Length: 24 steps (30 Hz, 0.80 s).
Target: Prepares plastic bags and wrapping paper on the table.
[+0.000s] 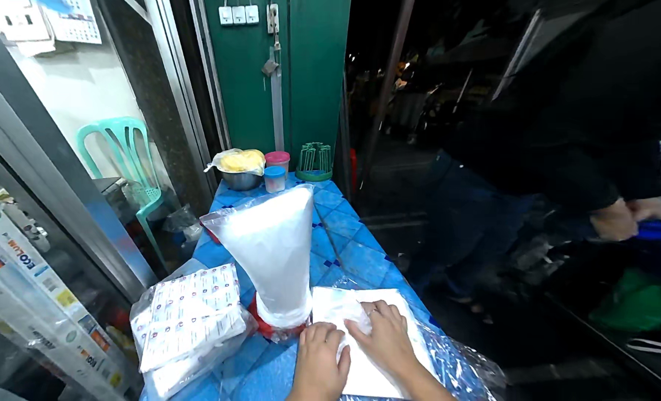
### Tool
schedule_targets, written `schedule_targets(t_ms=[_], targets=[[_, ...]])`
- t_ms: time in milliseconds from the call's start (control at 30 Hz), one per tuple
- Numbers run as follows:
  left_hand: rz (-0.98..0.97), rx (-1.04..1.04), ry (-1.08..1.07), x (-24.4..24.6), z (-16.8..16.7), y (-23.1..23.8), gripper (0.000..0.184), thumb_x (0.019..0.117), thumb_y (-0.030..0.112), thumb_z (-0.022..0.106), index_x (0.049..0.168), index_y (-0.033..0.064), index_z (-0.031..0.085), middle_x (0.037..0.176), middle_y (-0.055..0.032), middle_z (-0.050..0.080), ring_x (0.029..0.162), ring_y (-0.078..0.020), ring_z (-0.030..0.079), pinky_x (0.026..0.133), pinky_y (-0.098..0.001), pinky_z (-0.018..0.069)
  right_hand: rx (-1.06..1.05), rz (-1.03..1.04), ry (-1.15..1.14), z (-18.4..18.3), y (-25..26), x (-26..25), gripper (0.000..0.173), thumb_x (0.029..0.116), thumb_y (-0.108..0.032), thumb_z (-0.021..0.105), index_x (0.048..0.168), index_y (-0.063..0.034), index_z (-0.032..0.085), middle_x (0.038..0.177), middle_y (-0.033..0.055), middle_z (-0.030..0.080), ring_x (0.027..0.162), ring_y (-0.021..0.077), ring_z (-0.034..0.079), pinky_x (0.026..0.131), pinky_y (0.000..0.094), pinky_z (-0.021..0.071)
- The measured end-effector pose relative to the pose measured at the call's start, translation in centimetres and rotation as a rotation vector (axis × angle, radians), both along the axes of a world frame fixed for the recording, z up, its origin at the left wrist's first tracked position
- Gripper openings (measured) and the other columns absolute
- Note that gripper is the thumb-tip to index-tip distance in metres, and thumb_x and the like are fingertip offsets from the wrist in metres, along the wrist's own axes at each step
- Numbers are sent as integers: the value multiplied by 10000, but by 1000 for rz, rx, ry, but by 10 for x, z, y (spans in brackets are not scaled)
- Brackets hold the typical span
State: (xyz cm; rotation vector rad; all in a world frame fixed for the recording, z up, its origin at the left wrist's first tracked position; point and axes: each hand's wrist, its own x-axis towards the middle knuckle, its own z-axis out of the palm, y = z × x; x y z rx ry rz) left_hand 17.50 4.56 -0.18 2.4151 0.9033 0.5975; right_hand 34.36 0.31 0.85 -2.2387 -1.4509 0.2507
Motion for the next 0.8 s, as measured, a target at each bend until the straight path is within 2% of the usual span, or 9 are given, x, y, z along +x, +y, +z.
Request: schedule_targets(t_ms=[67, 100, 233, 333, 467, 500, 600, 700, 800], targets=[[9, -10, 10, 0, 1, 0, 335, 1001, 245, 571, 1221, 47, 727, 1333, -166, 655, 1320, -350, 560, 1129, -516, 397, 128, 10, 1, -6, -3, 1, 542, 883, -420, 716, 1147, 54, 709, 1309, 262, 622, 1237, 494, 549, 1007, 648, 419], [20, -19, 2, 0, 2, 0, 360, 998, 251, 578, 1259, 38, 705, 1366, -185, 631, 1338, -365, 542, 1131, -517, 397, 152, 14, 15, -7, -3, 1, 545, 875, -403, 722, 1164, 58, 699, 1317, 250, 631, 1241, 491, 554, 1015, 651, 415], [102, 49, -212, 1, -2, -3, 543, 922, 248, 691, 1364, -51, 591, 1434, -293, 533, 1341, -443, 517, 1104, -500, 444, 49, 4, 68, 0, -5, 1, 706, 914, -435, 708, 1414, 41, 559, 1363, 232, 624, 1251, 454, 569, 1062, 630, 385], [123, 78, -298, 1, -2, -4, 605, 880, 236, 736, 1365, -86, 570, 1435, -324, 515, 1326, -468, 521, 1080, -506, 463, 27, 11, 41, 5, -4, -1, 597, 909, -425, 727, 1238, 72, 683, 1271, 281, 639, 1232, 486, 555, 1025, 642, 401], [109, 107, -330, 1, -5, -2, 625, 862, 240, 755, 1355, -98, 571, 1416, -326, 530, 1315, -473, 529, 1077, -521, 462, 325, 84, -40, -8, -9, -1, 336, 774, -185, 836, 962, 78, 741, 1301, 283, 636, 1260, 539, 536, 1009, 691, 411], [105, 121, -338, 1, -6, -2, 633, 857, 246, 759, 1354, -98, 570, 1410, -322, 537, 1312, -468, 534, 1077, -516, 463, 354, 105, -64, -10, -10, -1, 316, 761, -155, 831, 956, 75, 737, 1280, 266, 659, 1248, 527, 559, 1012, 700, 404], [95, 113, -366, -1, -6, -2, 668, 841, 253, 774, 1359, -107, 557, 1400, -319, 547, 1311, -456, 538, 1083, -508, 459, 301, 91, -55, -7, -11, -4, 429, 816, -178, 793, 1141, 84, 690, 1137, 243, 716, 1146, 482, 633, 1041, 695, 368], [110, 9, -392, -4, -2, -4, 753, 815, 257, 810, 1396, -115, 510, 1419, -324, 527, 1338, -442, 515, 1108, -498, 439, 245, 43, -16, -3, -12, -7, 536, 845, -227, 790, 1274, 62, 648, 1154, 244, 707, 1106, 484, 626, 1021, 688, 373], [133, -69, -412, -4, 3, -4, 836, 785, 258, 843, 1426, -125, 467, 1443, -330, 501, 1355, -443, 498, 1125, -484, 426, 188, 34, -42, 0, -10, -7, 446, 845, -266, 799, 1128, 74, 733, 1147, 274, 692, 1142, 505, 596, 990, 684, 385]])
